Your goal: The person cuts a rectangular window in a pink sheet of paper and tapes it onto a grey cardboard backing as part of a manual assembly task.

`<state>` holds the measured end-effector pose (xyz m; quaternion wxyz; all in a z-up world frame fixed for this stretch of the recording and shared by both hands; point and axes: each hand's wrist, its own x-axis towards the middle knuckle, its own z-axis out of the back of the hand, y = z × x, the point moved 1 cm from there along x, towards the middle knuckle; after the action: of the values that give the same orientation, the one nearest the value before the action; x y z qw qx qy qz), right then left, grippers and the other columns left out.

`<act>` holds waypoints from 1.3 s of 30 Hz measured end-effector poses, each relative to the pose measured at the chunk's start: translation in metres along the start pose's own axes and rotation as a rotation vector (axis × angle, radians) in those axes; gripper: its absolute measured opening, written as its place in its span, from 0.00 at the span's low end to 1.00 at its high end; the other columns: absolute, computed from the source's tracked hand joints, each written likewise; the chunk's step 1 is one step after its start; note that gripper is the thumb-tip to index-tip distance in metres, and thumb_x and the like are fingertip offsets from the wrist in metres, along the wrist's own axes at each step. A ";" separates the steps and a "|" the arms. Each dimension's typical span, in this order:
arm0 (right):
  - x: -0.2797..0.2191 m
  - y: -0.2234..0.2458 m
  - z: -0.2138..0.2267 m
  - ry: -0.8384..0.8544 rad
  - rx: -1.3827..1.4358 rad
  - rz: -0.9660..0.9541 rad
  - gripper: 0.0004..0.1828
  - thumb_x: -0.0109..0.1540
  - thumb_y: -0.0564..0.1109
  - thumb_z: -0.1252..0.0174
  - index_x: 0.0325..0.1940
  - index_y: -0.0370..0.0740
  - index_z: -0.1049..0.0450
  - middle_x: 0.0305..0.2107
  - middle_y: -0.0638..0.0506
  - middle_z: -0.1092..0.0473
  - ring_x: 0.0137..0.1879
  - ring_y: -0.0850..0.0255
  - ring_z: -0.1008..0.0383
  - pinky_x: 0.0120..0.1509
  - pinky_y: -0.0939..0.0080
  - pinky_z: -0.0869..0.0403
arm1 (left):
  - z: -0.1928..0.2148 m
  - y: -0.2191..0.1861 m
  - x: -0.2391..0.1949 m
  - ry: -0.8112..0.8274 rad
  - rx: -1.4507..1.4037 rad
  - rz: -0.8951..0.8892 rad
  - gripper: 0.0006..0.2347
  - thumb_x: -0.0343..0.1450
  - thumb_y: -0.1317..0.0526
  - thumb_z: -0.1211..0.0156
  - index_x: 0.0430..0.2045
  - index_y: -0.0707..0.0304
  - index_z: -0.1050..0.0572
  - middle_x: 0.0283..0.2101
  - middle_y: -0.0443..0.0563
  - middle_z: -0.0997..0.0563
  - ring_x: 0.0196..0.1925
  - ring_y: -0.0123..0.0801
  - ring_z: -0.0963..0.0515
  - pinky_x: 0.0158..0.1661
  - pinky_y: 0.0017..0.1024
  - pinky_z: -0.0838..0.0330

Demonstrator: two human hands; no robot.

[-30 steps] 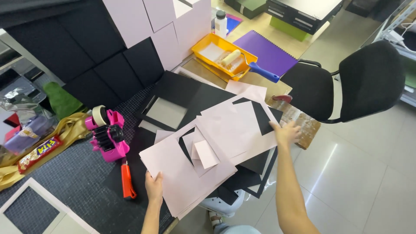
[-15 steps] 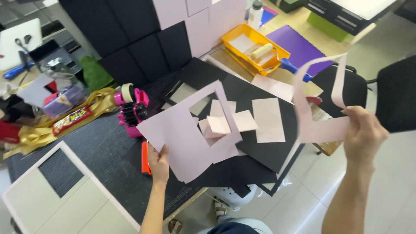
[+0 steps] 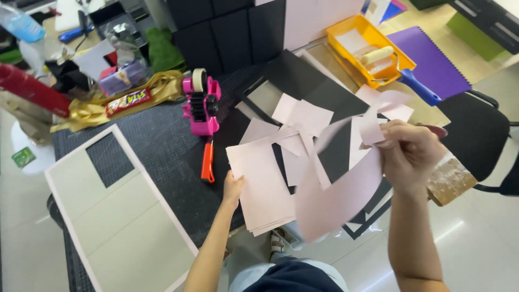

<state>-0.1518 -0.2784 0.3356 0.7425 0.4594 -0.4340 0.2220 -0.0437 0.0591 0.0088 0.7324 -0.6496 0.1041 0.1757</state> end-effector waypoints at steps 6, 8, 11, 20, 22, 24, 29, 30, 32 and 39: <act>-0.074 -0.046 -0.047 -0.179 0.013 -0.418 0.07 0.68 0.41 0.38 0.44 0.35 0.29 0.26 0.46 0.28 0.33 0.62 0.25 0.38 0.66 0.32 | -0.003 0.002 -0.007 0.090 -0.101 0.057 0.14 0.75 0.57 0.44 0.51 0.65 0.29 0.55 0.60 0.24 0.58 0.39 0.26 0.58 0.40 0.33; -0.113 -0.055 -0.066 -0.080 -0.207 -0.857 0.06 0.69 0.32 0.49 0.48 0.27 0.29 0.27 0.37 0.29 0.36 0.52 0.29 0.45 0.52 0.33 | -0.003 -0.059 -0.052 0.123 -0.265 0.121 0.21 0.77 0.50 0.54 0.60 0.65 0.34 0.62 0.64 0.30 0.68 0.45 0.33 0.64 0.40 0.42; -0.188 -0.090 -0.071 0.036 -0.430 -0.963 0.08 0.67 0.35 0.46 0.50 0.36 0.26 0.34 0.34 0.24 0.41 0.37 0.22 0.44 0.45 0.28 | 0.006 -0.123 -0.095 0.182 -0.288 0.316 0.41 0.70 0.26 0.83 0.72 0.54 0.49 0.76 0.58 0.55 0.78 0.44 0.57 0.73 0.49 0.62; -0.236 -0.078 -0.090 0.096 -0.412 -0.946 0.07 0.68 0.38 0.45 0.50 0.37 0.26 0.29 0.40 0.22 0.37 0.49 0.20 0.45 0.54 0.25 | -0.011 0.010 -0.010 0.060 0.151 -0.029 0.18 0.69 0.63 0.38 0.52 0.62 0.33 0.56 0.61 0.25 0.63 0.49 0.27 0.59 0.45 0.30; -0.238 -0.085 -0.086 0.128 -0.471 -0.937 0.08 0.69 0.43 0.45 0.50 0.41 0.26 0.32 0.43 0.22 0.38 0.50 0.20 0.45 0.54 0.24 | -0.012 -0.006 -0.023 0.030 0.180 -0.131 0.16 0.70 0.65 0.40 0.51 0.64 0.32 0.55 0.63 0.24 0.63 0.51 0.27 0.59 0.45 0.29; -0.236 -0.089 -0.082 0.167 -0.524 -0.925 0.10 0.69 0.49 0.45 0.50 0.44 0.26 0.35 0.45 0.22 0.39 0.51 0.20 0.45 0.54 0.23 | -0.009 -0.038 -0.046 -0.010 0.208 -0.230 0.14 0.71 0.67 0.42 0.50 0.65 0.32 0.55 0.65 0.24 0.62 0.53 0.27 0.58 0.46 0.28; -0.170 -0.060 -0.083 0.082 -0.100 -0.936 0.52 0.56 0.46 0.32 0.74 0.29 0.55 0.62 0.21 0.47 0.68 0.25 0.46 0.66 0.31 0.42 | 0.037 -0.076 -0.064 0.079 0.039 -0.671 0.11 0.71 0.70 0.41 0.46 0.68 0.28 0.42 0.56 0.20 0.51 0.34 0.23 0.48 0.39 0.22; -0.160 -0.066 -0.090 0.092 -0.089 -0.934 0.52 0.56 0.46 0.32 0.74 0.29 0.55 0.62 0.21 0.47 0.68 0.25 0.46 0.66 0.31 0.42 | 0.055 -0.094 -0.073 0.065 0.042 -0.669 0.11 0.71 0.70 0.41 0.46 0.68 0.28 0.42 0.56 0.20 0.51 0.34 0.23 0.48 0.39 0.22; -0.144 -0.074 -0.109 0.220 0.250 -0.881 0.51 0.49 0.41 0.30 0.72 0.37 0.46 0.61 0.34 0.36 0.71 0.40 0.41 0.70 0.42 0.45 | 0.094 -0.128 -0.096 -0.020 0.186 -0.946 0.05 0.70 0.70 0.39 0.34 0.66 0.29 0.28 0.60 0.21 0.31 0.48 0.18 0.30 0.38 0.25; -0.117 -0.058 -0.210 0.273 0.255 -0.822 0.03 0.57 0.40 0.29 0.33 0.43 0.17 0.27 0.53 0.22 0.33 0.70 0.25 0.47 0.65 0.25 | 0.192 -0.129 -0.124 -0.209 0.120 -0.998 0.10 0.70 0.72 0.40 0.43 0.70 0.30 0.37 0.56 0.17 0.39 0.41 0.16 0.37 0.37 0.22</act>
<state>-0.0783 -0.1142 0.1651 0.7571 0.6478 -0.0828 0.0191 -0.1213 0.2218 0.1993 0.7695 -0.5560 -0.2826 -0.1374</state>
